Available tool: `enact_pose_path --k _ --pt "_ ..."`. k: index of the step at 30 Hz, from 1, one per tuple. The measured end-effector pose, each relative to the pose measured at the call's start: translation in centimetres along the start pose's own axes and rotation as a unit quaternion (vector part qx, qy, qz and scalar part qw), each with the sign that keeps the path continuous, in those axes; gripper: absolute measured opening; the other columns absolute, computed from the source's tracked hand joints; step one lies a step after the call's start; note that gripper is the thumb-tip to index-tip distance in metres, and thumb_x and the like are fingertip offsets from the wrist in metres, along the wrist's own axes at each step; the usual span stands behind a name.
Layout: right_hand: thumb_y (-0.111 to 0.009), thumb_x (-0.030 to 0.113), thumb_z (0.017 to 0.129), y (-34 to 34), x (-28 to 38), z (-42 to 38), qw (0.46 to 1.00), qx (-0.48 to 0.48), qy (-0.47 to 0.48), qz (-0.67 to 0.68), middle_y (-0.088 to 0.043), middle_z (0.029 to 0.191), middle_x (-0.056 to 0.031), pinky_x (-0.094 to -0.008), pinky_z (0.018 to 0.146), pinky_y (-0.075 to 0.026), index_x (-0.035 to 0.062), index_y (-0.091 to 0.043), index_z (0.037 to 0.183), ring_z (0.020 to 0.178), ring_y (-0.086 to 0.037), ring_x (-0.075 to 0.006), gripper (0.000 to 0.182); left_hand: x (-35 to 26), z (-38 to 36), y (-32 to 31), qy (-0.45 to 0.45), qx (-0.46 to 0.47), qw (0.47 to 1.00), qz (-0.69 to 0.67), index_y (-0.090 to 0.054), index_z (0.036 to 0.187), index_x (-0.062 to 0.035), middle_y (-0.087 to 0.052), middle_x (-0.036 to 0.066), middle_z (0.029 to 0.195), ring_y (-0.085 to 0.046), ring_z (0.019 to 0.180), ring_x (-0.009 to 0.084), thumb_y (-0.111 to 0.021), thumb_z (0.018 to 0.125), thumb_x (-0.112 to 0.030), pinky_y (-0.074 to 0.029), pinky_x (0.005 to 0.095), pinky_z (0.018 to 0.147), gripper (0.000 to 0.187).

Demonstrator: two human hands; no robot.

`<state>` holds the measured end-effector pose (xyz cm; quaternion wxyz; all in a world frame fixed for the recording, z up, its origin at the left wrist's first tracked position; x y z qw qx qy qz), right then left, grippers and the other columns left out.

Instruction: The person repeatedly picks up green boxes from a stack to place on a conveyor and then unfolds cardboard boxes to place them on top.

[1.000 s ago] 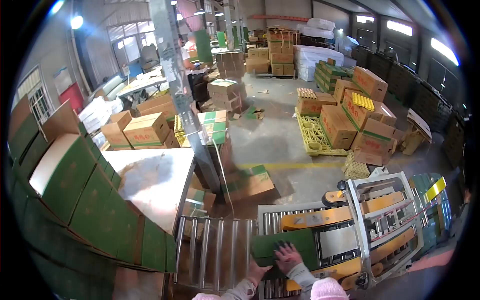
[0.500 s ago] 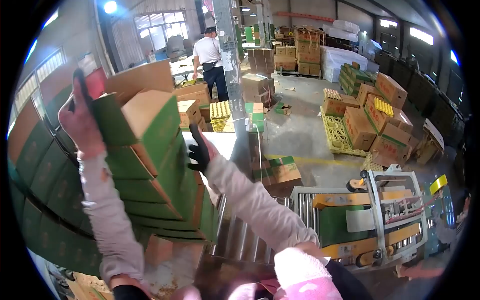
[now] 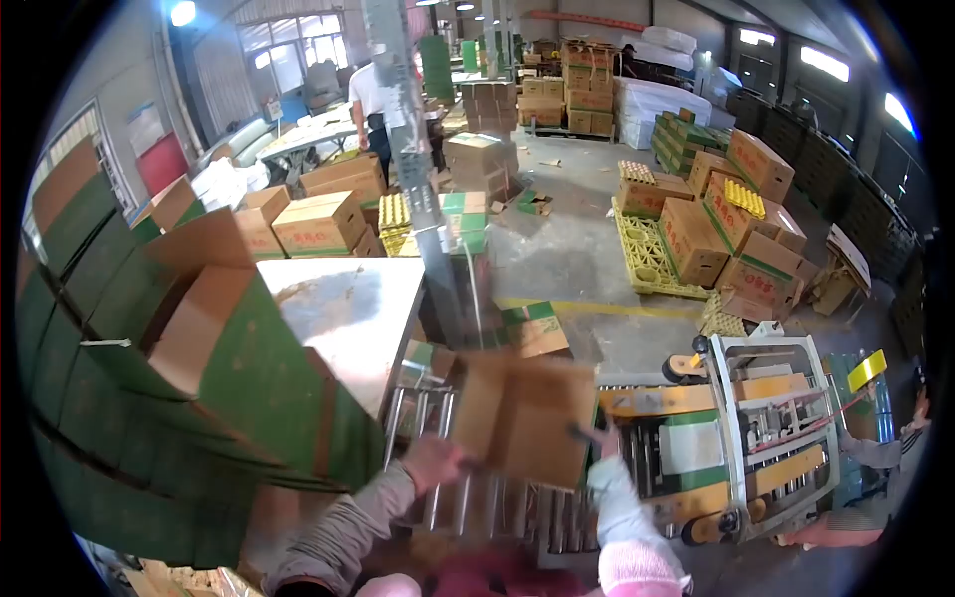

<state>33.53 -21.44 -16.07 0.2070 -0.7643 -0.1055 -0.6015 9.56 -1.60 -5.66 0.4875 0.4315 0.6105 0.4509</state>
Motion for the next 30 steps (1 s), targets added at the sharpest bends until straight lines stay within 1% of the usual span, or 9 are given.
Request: enact_pose_path --k 3,6,9,12,17,19,21,27,30 --pt "-0.060 -0.012 0.071 9.9 -14.2 -0.1 0.924 -0.031 -0.247 0.291 -0.054 0.111 -0.0253 -0.0527 0.083 -0.049 -0.0013 -0.038 0.128 0.097 -0.057 -0.0398 0.062 -4.5 4.4 -8.4 -0.016 0.127 0.991 -0.031 -0.062 0.105 -0.0255 -0.065 0.002 0.093 -0.061 0.090 0.0190 -0.061 0.073 -0.044 -0.046 0.0316 0.081 0.037" --pt "-0.064 0.004 0.074 10.1 -1.1 -1.4 0.974 -0.068 -0.021 -0.214 -0.050 0.120 -0.0214 -0.0420 0.090 -0.045 -0.0033 -0.039 0.127 0.108 -0.052 -0.0315 0.059 -7.0 9.6 -9.0 -0.035 -0.070 0.995 0.064 -0.052 0.120 -0.0235 -0.048 0.006 0.125 -0.044 0.116 0.0302 -0.066 0.069 -0.042 -0.037 0.0370 0.096 0.055" --pt "-0.063 0.029 0.071 0.0 11.5 -1.6 0.745 -0.091 0.373 -0.546 -0.045 0.121 -0.0236 -0.0493 0.099 -0.030 -0.0020 -0.044 0.120 0.116 -0.039 -0.0407 0.060 -6.9 12.0 -11.9 0.077 -0.173 0.982 -0.022 -0.032 0.134 -0.0120 -0.036 0.013 0.136 -0.035 0.122 0.0383 -0.072 0.063 -0.046 -0.035 0.0388 0.099 0.089" --pt "-0.053 0.039 0.078 -2.7 1.0 2.1 0.606 0.065 0.356 -0.708 -0.044 0.126 -0.0199 -0.0505 0.105 -0.020 0.0031 -0.047 0.120 0.121 -0.036 -0.0366 0.056 -6.6 10.5 -12.4 0.306 -0.107 0.844 -0.427 -0.019 0.137 -0.0009 -0.035 0.023 0.134 -0.033 0.125 0.0368 -0.077 0.057 -0.041 -0.028 0.0386 0.104 0.107" --pt "-0.061 0.033 0.070 3.7 -3.9 -5.9 0.666 0.225 0.306 -0.643 -0.048 0.125 -0.0168 -0.0478 0.105 -0.025 0.0117 -0.052 0.118 0.121 -0.039 -0.0328 0.053 -13.0 6.9 -19.8 0.295 -0.198 0.818 -0.453 -0.031 0.132 -0.0010 -0.051 0.020 0.120 -0.052 0.108 0.0316 -0.073 0.067 -0.026 -0.043 0.0362 0.091 0.081" --pt "-0.061 0.034 0.069 5.6 -4.5 -5.8 0.617 0.215 0.330 -0.681 -0.047 0.123 -0.0152 -0.0477 0.105 -0.025 0.0092 -0.050 0.117 0.120 -0.039 -0.0314 0.055 -11.3 5.2 -15.0 0.236 -0.063 0.745 -0.620 -0.042 0.127 -0.0008 -0.054 0.018 0.117 -0.051 0.110 0.0293 -0.071 0.071 -0.022 -0.041 0.0356 0.092 0.066" --pt "-0.059 0.034 0.071 7.1 -4.4 -5.3 0.571 0.200 0.308 -0.734 -0.047 0.124 -0.0147 -0.0481 0.106 -0.022 0.0082 -0.049 0.118 0.121 -0.039 -0.0311 0.055 -9.2 -1.0 3.1 0.153 -0.330 0.826 -0.431 -0.057 0.111 -0.0010 -0.060 0.017 0.107 -0.060 0.091 0.0267 -0.068 0.074 -0.020 -0.046 0.0352 0.084 0.043" --pt "-0.063 0.029 0.079 -16.0 6.3 -9.7 0.952 0.132 0.173 -0.215 -0.057 0.112 -0.0139 -0.0356 0.088 -0.044 0.0048 -0.048 0.122 0.102 -0.056 -0.0244 0.051 11.6 -29.1 32.8 0.203 -0.695 0.663 0.190 -0.052 0.112 0.0045 -0.058 0.013 0.106 -0.055 0.093 0.0229 -0.042 0.091 -0.010 -0.042 0.0302 0.084 0.027" --pt "-0.059 0.042 0.083 -37.5 11.0 -13.7 0.914 0.355 -0.050 0.189 -0.053 0.119 -0.0046 -0.0282 0.088 -0.041 0.0095 -0.038 0.133 0.104 -0.051 -0.0145 0.063 12.0 -27.3 34.5 -0.046 -0.777 0.554 -0.297 -0.056 0.090 0.0061 -0.053 0.007 0.071 -0.048 0.062 0.0138 -0.042 0.093 -0.011 -0.041 0.0262 0.062 0.023"
Point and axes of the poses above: each hand's wrist, its own z-axis towards the middle knuckle, its own y-axis out of the back of the hand, x = y × z, the point moved 5 cm from there along z, towards the middle knuckle
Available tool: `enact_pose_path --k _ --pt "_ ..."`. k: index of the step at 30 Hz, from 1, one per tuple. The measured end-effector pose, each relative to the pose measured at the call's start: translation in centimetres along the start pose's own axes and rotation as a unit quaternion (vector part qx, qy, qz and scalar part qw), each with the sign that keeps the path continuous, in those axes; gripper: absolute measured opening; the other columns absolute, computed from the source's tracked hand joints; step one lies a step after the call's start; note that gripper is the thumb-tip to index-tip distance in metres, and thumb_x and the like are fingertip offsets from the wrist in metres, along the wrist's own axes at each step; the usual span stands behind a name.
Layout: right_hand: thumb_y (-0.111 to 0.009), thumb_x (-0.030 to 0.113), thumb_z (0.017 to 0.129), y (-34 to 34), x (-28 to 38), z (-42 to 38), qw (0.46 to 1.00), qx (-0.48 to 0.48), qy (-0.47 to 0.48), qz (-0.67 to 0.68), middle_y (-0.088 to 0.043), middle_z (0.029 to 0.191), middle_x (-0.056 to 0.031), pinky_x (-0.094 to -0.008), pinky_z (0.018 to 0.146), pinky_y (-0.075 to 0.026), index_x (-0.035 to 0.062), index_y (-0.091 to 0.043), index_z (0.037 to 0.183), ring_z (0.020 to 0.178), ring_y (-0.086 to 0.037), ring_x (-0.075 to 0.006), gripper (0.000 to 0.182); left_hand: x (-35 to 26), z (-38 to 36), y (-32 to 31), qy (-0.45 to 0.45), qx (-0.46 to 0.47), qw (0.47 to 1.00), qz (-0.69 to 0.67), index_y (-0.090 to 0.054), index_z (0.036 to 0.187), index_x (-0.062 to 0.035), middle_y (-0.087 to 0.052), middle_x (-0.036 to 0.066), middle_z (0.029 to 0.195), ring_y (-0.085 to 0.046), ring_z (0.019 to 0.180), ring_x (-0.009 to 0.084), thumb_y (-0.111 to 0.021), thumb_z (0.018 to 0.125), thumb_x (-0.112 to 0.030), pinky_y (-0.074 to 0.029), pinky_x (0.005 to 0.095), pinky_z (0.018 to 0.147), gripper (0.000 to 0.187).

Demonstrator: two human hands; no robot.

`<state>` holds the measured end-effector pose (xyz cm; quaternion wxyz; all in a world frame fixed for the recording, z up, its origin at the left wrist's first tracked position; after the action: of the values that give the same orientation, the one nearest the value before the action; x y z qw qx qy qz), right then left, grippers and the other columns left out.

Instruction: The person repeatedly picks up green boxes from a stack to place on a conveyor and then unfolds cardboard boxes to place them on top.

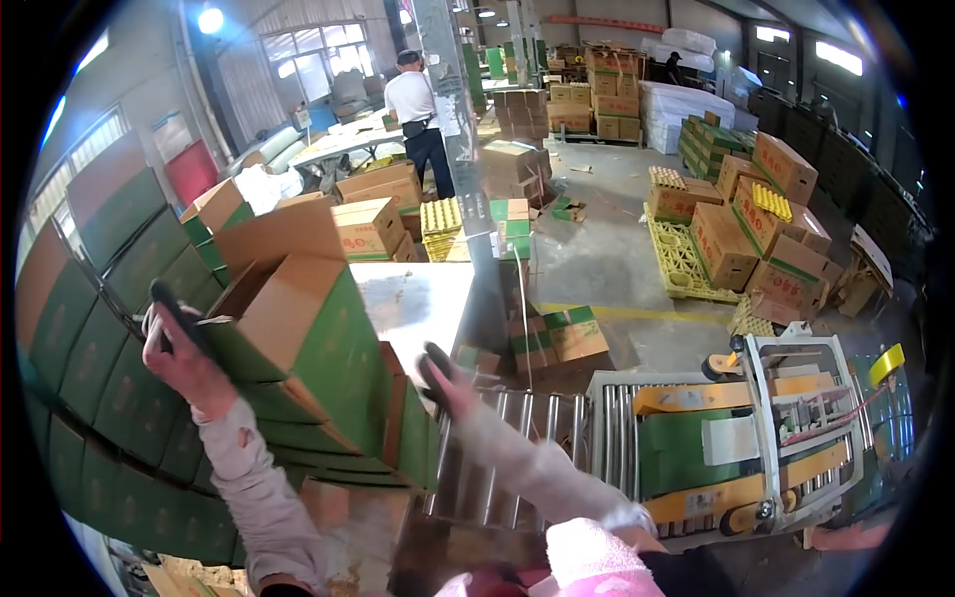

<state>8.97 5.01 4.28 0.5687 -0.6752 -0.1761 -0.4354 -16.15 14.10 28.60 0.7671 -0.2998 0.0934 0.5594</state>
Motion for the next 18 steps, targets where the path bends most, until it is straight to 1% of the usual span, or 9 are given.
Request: enact_pose_path --k 1,3,8,10,11,13,15,17,18 --pt "-0.058 0.037 0.086 -3.5 -0.1 2.2 0.991 0.023 -0.112 0.069 -0.052 0.118 -0.0037 -0.0266 0.084 -0.043 0.0094 -0.037 0.134 0.102 -0.050 -0.0121 0.060 -3.1 -2.3 -3.4 -0.134 0.055 0.978 0.151 -0.056 0.086 0.0057 -0.053 0.009 0.073 -0.050 0.064 0.0173 -0.042 0.093 -0.013 -0.042 0.0306 0.063 0.024" --pt "-0.057 0.032 0.087 -4.5 3.8 1.5 0.992 0.099 0.079 0.029 -0.052 0.120 -0.0048 -0.0261 0.080 -0.046 0.0058 -0.039 0.132 0.102 -0.052 -0.0116 0.056 -8.9 -8.1 -10.0 -0.434 0.018 0.790 0.432 -0.055 0.079 0.0050 -0.053 0.012 0.076 -0.052 0.068 0.0241 -0.042 0.093 -0.017 -0.043 0.0394 0.064 0.028" --pt "-0.061 0.002 0.077 7.6 15.1 -6.3 0.976 -0.036 0.207 0.055 -0.060 0.103 -0.0133 -0.0303 0.078 -0.052 -0.0016 -0.048 0.118 0.089 -0.061 -0.0201 0.043 -10.1 -19.0 -15.0 -0.368 0.374 0.775 0.353 -0.059 0.093 -0.0111 -0.052 0.011 0.105 -0.049 0.099 0.0288 -0.063 0.065 -0.037 -0.031 0.0548 0.088 0.038" --pt "-0.062 -0.007 0.072 16.3 16.4 -9.1 0.979 -0.147 0.142 -0.014 -0.061 0.101 -0.0157 -0.0312 0.078 -0.053 -0.0029 -0.046 0.119 0.085 -0.063 -0.0220 0.050 -6.7 -21.9 -16.0 -0.293 0.464 0.726 0.414 -0.059 0.103 -0.0175 -0.052 0.011 0.114 -0.045 0.111 0.0302 -0.068 0.056 -0.046 -0.027 0.0605 0.092 0.056" --pt "-0.063 -0.007 0.071 21.9 14.3 -10.3 0.972 -0.194 0.115 -0.071 -0.061 0.102 -0.0159 -0.0309 0.078 -0.052 -0.0028 -0.044 0.121 0.084 -0.063 -0.0219 0.054 -2.9 -23.3 -16.6 -0.211 0.584 0.672 0.404 -0.059 0.108 -0.0212 -0.050 0.011 0.119 -0.043 0.114 0.0316 -0.067 0.063 -0.048 -0.027 0.0621 0.092 0.053" --pt "-0.066 -0.008 0.068 32.3 9.3 -13.2 0.940 -0.265 0.087 -0.197 -0.060 0.104 -0.0161 -0.0302 0.079 -0.052 -0.0027 -0.043 0.123 0.082 -0.063 -0.0218 0.060 6.7 -34.0 -13.8 -0.031 0.709 0.623 0.331 -0.061 0.108 -0.0237 -0.057 -0.003 0.113 -0.050 0.110 0.0170 -0.062 0.074 -0.043 -0.037 0.0439 0.092 0.039" --pt "-0.070 -0.004 0.066 40.9 3.5 -16.9 0.903 -0.333 0.058 -0.267 -0.060 0.104 -0.0166 -0.0308 0.080 -0.051 -0.0026 -0.043 0.124 0.086 -0.062 -0.0219 0.064 11.9 -43.4 -14.7 0.038 0.772 0.580 0.255 -0.066 0.098 -0.0223 -0.065 0.000 0.083 -0.062 0.079 0.0184 -0.060 0.073 -0.047 -0.047 0.0299 0.073 0.036" --pt "-0.071 0.001 0.068 48.3 -1.7 -21.5 0.911 -0.400 -0.098 0.009 -0.058 0.110 -0.0171 -0.0318 0.082 -0.049 -0.0027 -0.037 0.130 0.093 -0.060 -0.0224 0.071 13.8 -50.4 -17.2 0.098 0.817 0.511 0.251 -0.065 0.097 -0.0220 -0.065 0.002 0.082 -0.062 0.079 0.0197 -0.062 0.072 -0.044 -0.047 0.0328 0.072 0.034" --pt "-0.072 0.006 0.069 48.3 1.0 -21.9 0.916 -0.366 -0.087 -0.139 -0.055 0.115 -0.0185 -0.0339 0.086 -0.047 -0.0030 -0.033 0.131 0.100 -0.057 -0.0247 0.074 14.0 -53.6 -18.2 0.055 0.803 0.544 0.237 -0.062 0.103 -0.0196 -0.063 0.003 0.095 -0.057 0.098 0.0223 -0.065 0.069 -0.044 -0.041 0.0401 0.089 0.042"
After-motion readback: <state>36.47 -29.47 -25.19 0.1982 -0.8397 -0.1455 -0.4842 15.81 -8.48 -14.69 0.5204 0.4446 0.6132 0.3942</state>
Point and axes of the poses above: each hand's wrist, its own z-axis towards the middle knuckle, its own y-axis out of the back of the hand, x = y × z, the point moved 5 cm from there along z, towards the middle knuckle
